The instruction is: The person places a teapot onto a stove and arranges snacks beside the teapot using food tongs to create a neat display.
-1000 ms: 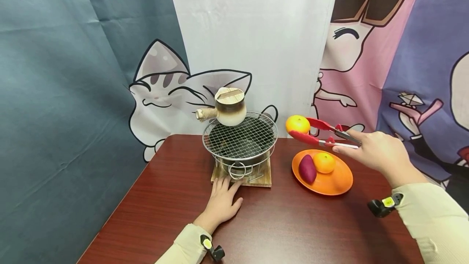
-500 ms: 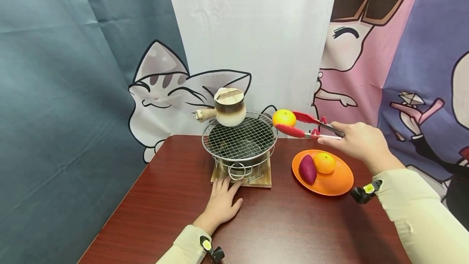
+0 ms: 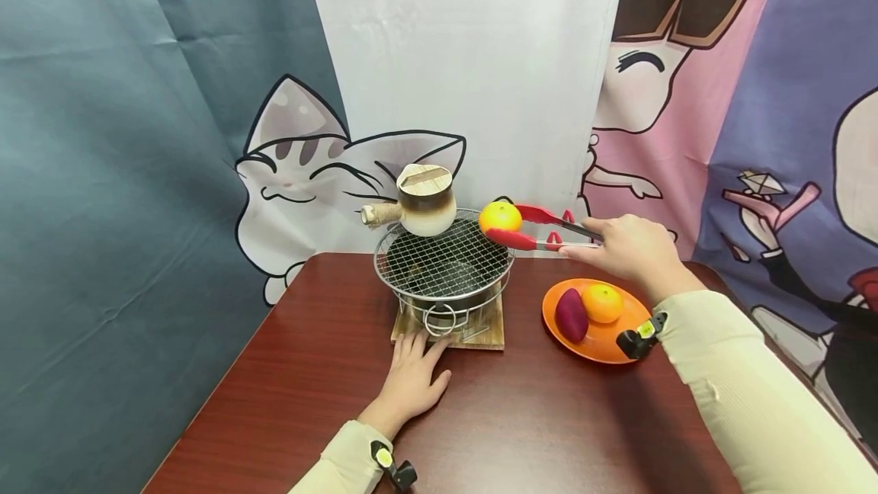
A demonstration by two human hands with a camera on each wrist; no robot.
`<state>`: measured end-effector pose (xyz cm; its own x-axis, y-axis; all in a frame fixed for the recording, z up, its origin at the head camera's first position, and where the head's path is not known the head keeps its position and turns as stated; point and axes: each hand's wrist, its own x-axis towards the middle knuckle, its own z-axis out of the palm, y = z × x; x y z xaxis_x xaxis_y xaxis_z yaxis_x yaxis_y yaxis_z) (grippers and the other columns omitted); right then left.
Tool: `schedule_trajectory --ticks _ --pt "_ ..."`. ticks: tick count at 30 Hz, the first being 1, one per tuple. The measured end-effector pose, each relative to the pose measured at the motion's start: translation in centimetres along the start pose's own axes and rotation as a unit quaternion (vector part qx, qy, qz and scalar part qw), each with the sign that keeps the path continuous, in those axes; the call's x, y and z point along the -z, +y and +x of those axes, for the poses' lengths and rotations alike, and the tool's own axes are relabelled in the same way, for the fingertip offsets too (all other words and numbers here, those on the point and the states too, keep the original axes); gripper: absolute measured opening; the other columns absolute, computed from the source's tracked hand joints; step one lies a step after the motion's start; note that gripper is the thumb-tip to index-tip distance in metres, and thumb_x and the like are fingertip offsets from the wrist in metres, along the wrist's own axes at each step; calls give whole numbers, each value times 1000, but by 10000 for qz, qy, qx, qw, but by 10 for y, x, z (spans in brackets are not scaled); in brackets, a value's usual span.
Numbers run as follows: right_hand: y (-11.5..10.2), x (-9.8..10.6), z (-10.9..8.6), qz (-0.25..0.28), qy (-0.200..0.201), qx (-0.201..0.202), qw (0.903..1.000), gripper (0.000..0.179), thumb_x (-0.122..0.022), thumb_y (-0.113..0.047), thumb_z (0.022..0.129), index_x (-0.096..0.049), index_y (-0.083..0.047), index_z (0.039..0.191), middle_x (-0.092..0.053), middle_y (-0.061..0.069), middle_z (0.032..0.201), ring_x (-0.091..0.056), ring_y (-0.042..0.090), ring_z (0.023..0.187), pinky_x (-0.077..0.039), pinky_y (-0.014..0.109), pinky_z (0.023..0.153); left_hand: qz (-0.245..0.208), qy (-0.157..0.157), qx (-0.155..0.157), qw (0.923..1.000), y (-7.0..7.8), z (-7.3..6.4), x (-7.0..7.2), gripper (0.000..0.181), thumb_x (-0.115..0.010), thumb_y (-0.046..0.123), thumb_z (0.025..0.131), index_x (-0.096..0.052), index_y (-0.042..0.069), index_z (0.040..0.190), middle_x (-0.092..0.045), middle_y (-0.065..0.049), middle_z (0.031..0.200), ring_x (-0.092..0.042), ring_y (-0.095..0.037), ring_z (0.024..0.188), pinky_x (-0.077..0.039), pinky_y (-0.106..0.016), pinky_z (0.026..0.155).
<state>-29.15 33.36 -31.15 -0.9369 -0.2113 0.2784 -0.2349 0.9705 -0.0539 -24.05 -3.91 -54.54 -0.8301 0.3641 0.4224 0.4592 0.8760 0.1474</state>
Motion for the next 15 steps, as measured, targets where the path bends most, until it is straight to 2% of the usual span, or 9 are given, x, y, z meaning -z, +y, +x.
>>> schedule_trajectory --ticks 4,10,15 --pt "-8 -2 8 -30 -59 10 10000 98 -49 -86 79 -57 -14 144 -70 26 111 -66 39 88 -55 51 62 -34 14 -4 10000 0 0 1 56 -65 38 90 -55 28 143 -46 -14 146 -38 -36 138 -24 -61 116" --pt "-15 -5 17 13 -209 -61 9998 98 -48 -87 79 -56 -15 145 -70 24 107 -65 36 85 -49 42 52 26 74 -37 10000 0 -1 1 57 -67 38 89 -55 28 143 -47 -14 144 -39 -37 137 -26 -62 115" --pt "-19 -9 23 -1 -165 -49 9999 99 -45 -88 80 -56 -14 145 -67 30 115 -65 41 93 -52 49 57 26 58 -38 10000 1 0 2 56 -66 39 90 -54 28 144 -46 -13 145 -38 -36 138 -25 -61 115"
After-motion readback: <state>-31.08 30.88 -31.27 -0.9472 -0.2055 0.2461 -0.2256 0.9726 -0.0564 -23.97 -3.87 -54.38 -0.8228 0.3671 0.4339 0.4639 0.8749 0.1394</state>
